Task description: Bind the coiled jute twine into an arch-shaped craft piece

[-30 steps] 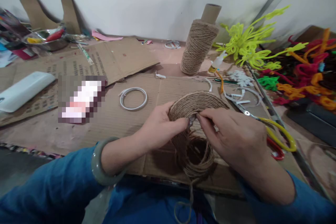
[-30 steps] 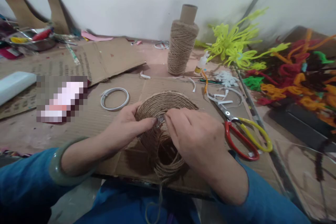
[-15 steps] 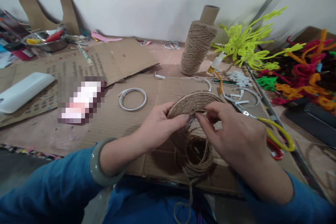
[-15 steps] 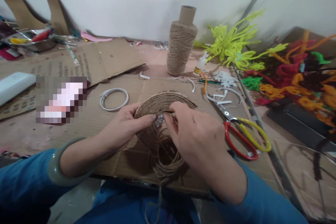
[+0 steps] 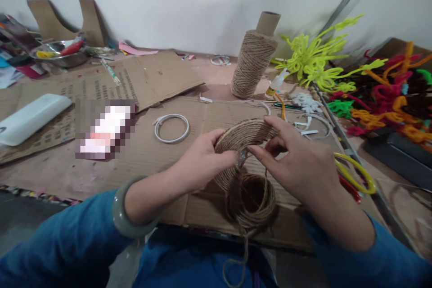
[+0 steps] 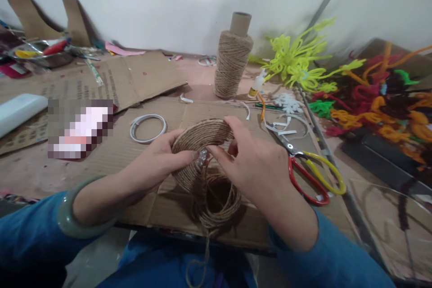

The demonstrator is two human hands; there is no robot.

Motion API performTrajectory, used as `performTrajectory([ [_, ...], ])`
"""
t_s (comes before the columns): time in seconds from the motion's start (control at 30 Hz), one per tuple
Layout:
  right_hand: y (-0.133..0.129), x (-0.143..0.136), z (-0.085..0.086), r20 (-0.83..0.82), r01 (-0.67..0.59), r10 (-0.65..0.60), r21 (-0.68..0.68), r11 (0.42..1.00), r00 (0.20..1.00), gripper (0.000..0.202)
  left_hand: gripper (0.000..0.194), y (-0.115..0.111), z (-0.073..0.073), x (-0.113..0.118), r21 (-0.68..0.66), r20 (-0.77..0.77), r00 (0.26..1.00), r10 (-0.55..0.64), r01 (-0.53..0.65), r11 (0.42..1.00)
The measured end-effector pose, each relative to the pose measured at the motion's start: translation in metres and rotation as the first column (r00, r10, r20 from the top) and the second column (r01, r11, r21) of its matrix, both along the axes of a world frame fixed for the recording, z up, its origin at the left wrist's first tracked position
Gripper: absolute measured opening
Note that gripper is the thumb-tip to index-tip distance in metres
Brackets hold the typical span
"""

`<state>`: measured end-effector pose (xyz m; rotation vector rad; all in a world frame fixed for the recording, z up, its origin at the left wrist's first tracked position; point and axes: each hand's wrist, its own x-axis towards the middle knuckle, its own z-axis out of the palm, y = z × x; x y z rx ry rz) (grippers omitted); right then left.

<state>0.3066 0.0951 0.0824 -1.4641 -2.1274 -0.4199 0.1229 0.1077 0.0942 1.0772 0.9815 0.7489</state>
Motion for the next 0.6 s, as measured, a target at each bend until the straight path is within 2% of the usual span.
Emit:
performTrajectory([
  [0.13, -0.003, -0.002, 0.002, -0.011, -0.022, 0.022, 0.004, 1.000, 1.000, 0.048, 0.015, 0.004, 0.003, -0.008, -0.032, -0.036, 0.993, -0.112, 0.111, 0.993],
  [0.23, -0.006, -0.002, 0.002, -0.006, -0.024, 0.024, 0.003, 1.000, 1.000, 0.048, 0.030, 0.010, 0.002, -0.017, 0.000, -0.045, 0.982, -0.183, 0.183, 0.983],
  [0.3, -0.007, -0.002, 0.001, 0.010, -0.017, 0.017, -0.008, 1.000, 1.000, 0.049, 0.035, 0.014, 0.003, -0.021, 0.021, -0.075, 0.979, -0.188, 0.190, 0.982],
  [0.47, -0.008, -0.006, 0.000, 0.022, -0.032, 0.033, -0.061, 0.998, 0.999, 0.051, 0.020, 0.017, 0.008, -0.023, 0.063, -0.220, 0.946, -0.237, 0.256, 0.965],
  [0.6, -0.008, -0.009, 0.001, -0.028, -0.075, 0.072, -0.144, 0.987, 0.997, 0.047, 0.026, 0.015, 0.009, -0.022, 0.151, -0.252, 0.929, -0.272, 0.316, 0.937],
])
